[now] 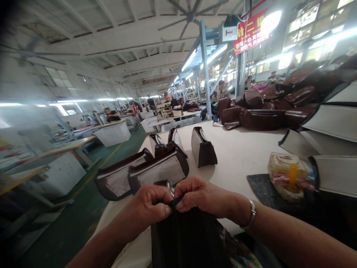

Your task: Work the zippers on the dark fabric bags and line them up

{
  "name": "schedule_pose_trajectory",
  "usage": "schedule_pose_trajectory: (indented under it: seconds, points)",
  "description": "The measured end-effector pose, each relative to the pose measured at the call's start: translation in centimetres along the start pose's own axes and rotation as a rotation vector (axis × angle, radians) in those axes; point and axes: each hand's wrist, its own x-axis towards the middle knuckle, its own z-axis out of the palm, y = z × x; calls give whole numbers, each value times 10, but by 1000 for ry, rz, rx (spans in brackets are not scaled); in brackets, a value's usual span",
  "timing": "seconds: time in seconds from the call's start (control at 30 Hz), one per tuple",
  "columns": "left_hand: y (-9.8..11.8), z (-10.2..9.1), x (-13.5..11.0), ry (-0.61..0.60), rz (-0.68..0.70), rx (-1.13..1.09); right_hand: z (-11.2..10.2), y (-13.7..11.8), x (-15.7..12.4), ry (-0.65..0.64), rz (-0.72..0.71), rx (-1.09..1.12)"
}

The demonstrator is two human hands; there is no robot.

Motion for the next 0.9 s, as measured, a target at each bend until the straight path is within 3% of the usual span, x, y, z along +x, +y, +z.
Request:
schedule_pose_trajectory:
  seconds: [0.13,0.27,0.6,0.77,0.9]
  points:
    - [0,2,0,-18,-10,-74,-1,4,0,30,29,43]
    - [3,5,0,37,-50,8,-1,3,1,46,43,26]
    - [-4,-3,2,-45,-9,-124,-2,7,0,21,26,28]
    - [0,-1,-1,-30,4,-23,-1,-10,-7,20,-142,-237]
    - [8,2,-2,5,83,138,2,-23,-7,101,-148,-571]
